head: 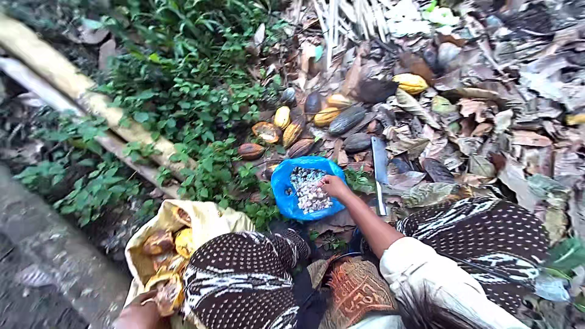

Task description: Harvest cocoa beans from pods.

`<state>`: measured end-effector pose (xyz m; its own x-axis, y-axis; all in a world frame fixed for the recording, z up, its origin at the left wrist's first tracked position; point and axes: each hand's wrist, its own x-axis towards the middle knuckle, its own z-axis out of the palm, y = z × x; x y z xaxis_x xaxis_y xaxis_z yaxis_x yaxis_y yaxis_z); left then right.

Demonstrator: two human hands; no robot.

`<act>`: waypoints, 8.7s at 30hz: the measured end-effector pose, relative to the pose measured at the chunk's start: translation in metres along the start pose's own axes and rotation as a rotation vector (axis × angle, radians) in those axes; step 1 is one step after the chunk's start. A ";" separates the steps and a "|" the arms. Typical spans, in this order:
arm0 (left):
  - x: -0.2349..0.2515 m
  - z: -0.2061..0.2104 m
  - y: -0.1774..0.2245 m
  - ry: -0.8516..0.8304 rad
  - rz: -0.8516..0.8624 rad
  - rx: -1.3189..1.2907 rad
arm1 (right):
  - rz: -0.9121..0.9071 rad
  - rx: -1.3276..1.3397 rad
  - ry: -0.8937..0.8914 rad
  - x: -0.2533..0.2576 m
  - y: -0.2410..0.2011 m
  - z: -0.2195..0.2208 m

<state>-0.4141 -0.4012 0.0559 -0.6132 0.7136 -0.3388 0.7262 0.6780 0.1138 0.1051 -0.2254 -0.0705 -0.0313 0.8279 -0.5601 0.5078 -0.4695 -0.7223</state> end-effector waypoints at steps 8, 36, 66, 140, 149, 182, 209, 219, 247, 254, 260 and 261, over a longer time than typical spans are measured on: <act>0.031 -0.066 0.227 0.143 0.649 -0.403 | 0.205 0.661 0.164 0.038 -0.050 -0.044; 0.102 -0.011 0.391 -0.407 0.860 0.292 | 0.887 -0.263 0.612 0.021 0.124 -0.076; 0.157 0.227 0.430 -0.541 0.811 0.201 | 0.436 0.681 0.184 -0.102 -0.017 0.004; -0.106 0.111 0.393 -0.314 0.404 -1.653 | -0.286 -0.314 0.264 -0.196 -0.089 -0.036; -0.121 0.075 0.399 -0.610 0.006 -1.830 | -0.578 -0.242 0.552 -0.188 -0.079 -0.012; -0.081 0.096 0.396 -0.281 -0.124 -2.081 | -0.475 -0.412 0.387 -0.211 -0.071 -0.021; -0.084 0.099 0.388 -0.518 0.196 -2.062 | -0.856 -0.270 0.762 -0.212 -0.073 -0.019; -0.099 0.103 0.394 -0.583 0.253 -1.898 | -0.244 -0.353 0.236 -0.195 -0.075 -0.033; -0.101 0.116 0.400 -0.567 0.085 -1.836 | -0.153 -0.441 0.166 -0.194 -0.081 -0.031; -0.100 0.114 0.401 -0.321 0.161 -1.890 | -0.345 -0.510 0.407 -0.177 -0.056 0.000; -0.097 0.114 0.396 -0.204 0.144 -1.855 | -0.523 -0.573 0.554 -0.160 -0.041 0.015; -0.098 0.115 0.397 -0.187 0.137 -1.850 | -0.565 -0.593 0.595 -0.156 -0.038 0.017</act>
<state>-0.0299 -0.2223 0.0272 -0.4565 0.8336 -0.3110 -0.5347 0.0224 0.8447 0.0763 -0.3420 0.0377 -0.0475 0.9763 0.2111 0.9023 0.1326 -0.4101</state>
